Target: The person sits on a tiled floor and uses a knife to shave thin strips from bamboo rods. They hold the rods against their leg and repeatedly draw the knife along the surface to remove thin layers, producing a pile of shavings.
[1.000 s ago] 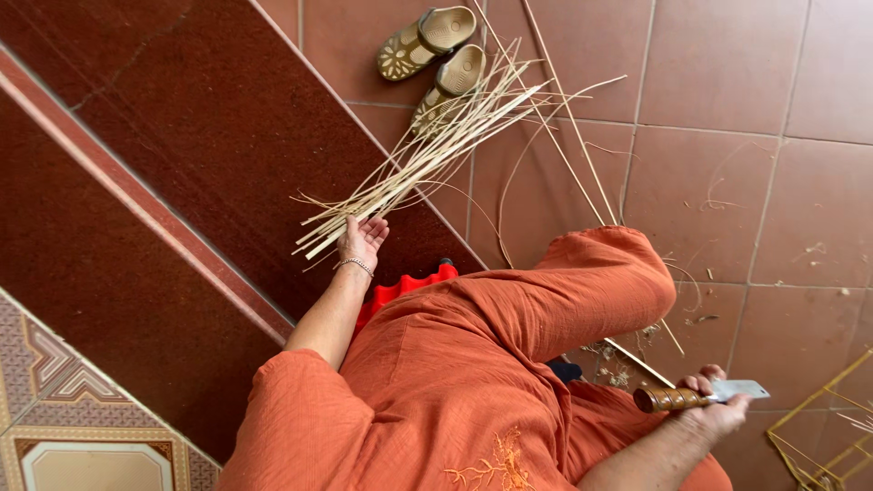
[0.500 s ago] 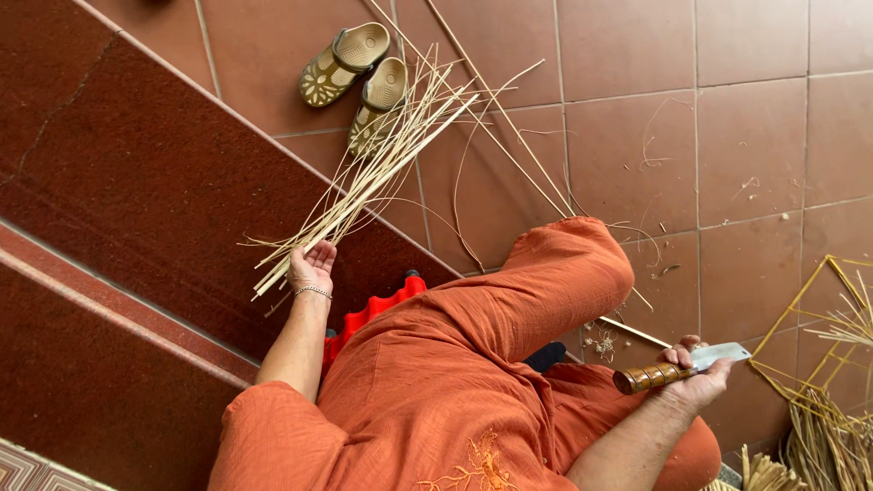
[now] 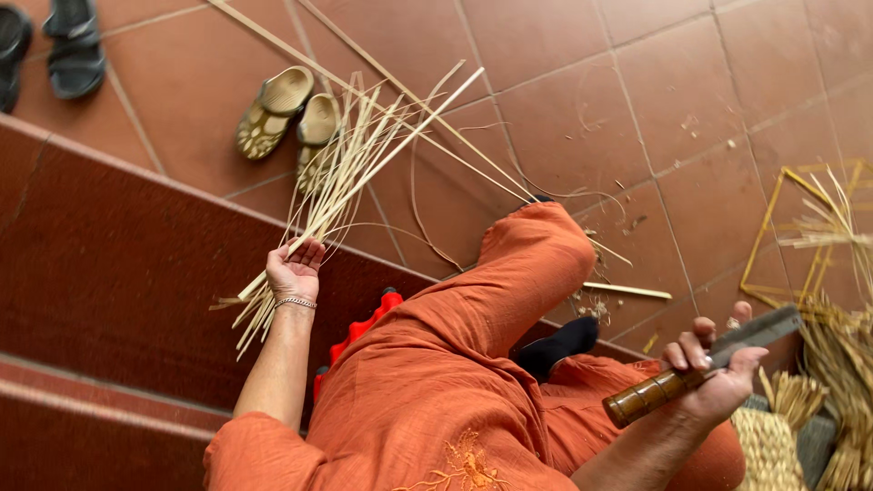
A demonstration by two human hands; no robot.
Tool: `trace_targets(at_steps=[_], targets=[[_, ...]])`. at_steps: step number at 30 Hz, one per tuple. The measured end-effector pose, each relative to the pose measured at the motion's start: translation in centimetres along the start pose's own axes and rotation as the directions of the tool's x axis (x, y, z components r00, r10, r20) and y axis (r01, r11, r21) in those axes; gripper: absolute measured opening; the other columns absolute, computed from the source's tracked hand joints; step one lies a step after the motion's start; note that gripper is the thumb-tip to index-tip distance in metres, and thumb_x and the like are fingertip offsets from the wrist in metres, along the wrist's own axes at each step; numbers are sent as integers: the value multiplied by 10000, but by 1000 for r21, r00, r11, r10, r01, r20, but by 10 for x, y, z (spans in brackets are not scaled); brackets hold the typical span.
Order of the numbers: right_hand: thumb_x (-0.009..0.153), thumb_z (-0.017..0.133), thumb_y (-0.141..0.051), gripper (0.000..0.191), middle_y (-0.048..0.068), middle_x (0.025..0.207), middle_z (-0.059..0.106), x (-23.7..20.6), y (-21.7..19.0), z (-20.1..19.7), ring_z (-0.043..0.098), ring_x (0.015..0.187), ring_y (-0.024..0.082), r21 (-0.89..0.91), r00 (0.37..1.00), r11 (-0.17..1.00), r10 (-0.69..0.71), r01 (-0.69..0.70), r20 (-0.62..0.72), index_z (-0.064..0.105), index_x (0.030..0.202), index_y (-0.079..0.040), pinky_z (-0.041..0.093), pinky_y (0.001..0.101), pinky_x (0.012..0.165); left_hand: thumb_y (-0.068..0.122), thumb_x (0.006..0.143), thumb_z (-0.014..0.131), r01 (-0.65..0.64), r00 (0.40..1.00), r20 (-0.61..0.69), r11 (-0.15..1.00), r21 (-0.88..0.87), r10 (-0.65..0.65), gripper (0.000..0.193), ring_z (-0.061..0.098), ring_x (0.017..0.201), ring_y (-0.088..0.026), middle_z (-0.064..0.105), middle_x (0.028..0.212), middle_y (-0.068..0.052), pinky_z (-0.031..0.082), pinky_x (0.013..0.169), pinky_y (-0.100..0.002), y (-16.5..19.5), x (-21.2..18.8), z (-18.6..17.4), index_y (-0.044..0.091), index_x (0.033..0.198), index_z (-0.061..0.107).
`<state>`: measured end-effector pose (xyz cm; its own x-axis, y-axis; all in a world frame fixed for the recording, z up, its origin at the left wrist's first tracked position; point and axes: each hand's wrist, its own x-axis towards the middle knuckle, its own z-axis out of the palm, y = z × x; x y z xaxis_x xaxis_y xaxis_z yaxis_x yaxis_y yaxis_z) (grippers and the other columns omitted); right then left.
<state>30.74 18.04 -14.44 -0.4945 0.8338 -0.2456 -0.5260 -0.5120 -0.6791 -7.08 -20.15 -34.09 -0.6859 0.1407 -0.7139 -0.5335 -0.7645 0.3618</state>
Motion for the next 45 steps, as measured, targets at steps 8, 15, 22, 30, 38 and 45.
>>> trace_targets(at_steps=[8,15,22,30,38,45], targets=[[1183,312,-630,645,81,664,528,-19,10,-27,408,440,122,-85,984,990,-101,114,146,468,1490,-85,416,308,500,42,911,537,-81,923,380,934,348,-62,268,731,1000,-334,706,1082,-225,612,999,-469,-30,20,70,-30,1159,611],[1146,271,-669,708,64,678,506,-6,13,-35,415,475,145,-83,989,985,-151,151,9,482,1443,-62,422,334,541,158,1069,540,-153,793,570,835,528,-215,294,735,1060,-294,715,1132,-205,612,1013,-423,-78,14,113,-58,1259,603],[1173,430,-614,671,-5,649,459,2,25,-21,410,533,122,-201,973,964,-201,175,-115,508,1422,4,378,294,512,169,1045,626,-230,666,689,801,553,-286,224,754,1013,-302,736,1086,-200,646,935,-429,-122,-4,138,20,1196,557],[1113,409,-628,652,13,664,458,-7,12,-33,404,511,139,-36,966,968,-250,248,-62,537,1421,-67,382,325,564,240,1045,632,-143,801,543,799,584,-252,212,767,876,-288,752,985,-172,666,822,-431,-135,-12,153,39,1101,667],[1090,351,-645,693,8,701,458,-42,-25,-80,403,527,159,93,849,868,-446,487,-283,590,1381,-62,392,347,554,461,1178,368,-128,832,494,778,616,-254,534,748,989,-333,732,1062,-210,641,985,-507,-113,0,159,12,1198,656],[1100,373,-643,721,24,673,483,-67,-27,-74,414,479,148,62,845,862,-474,502,-246,551,1412,-19,377,314,517,422,1233,435,-77,760,541,777,624,-359,474,724,1071,-313,725,1125,-193,617,1049,-474,-128,-5,170,12,1237,673]])
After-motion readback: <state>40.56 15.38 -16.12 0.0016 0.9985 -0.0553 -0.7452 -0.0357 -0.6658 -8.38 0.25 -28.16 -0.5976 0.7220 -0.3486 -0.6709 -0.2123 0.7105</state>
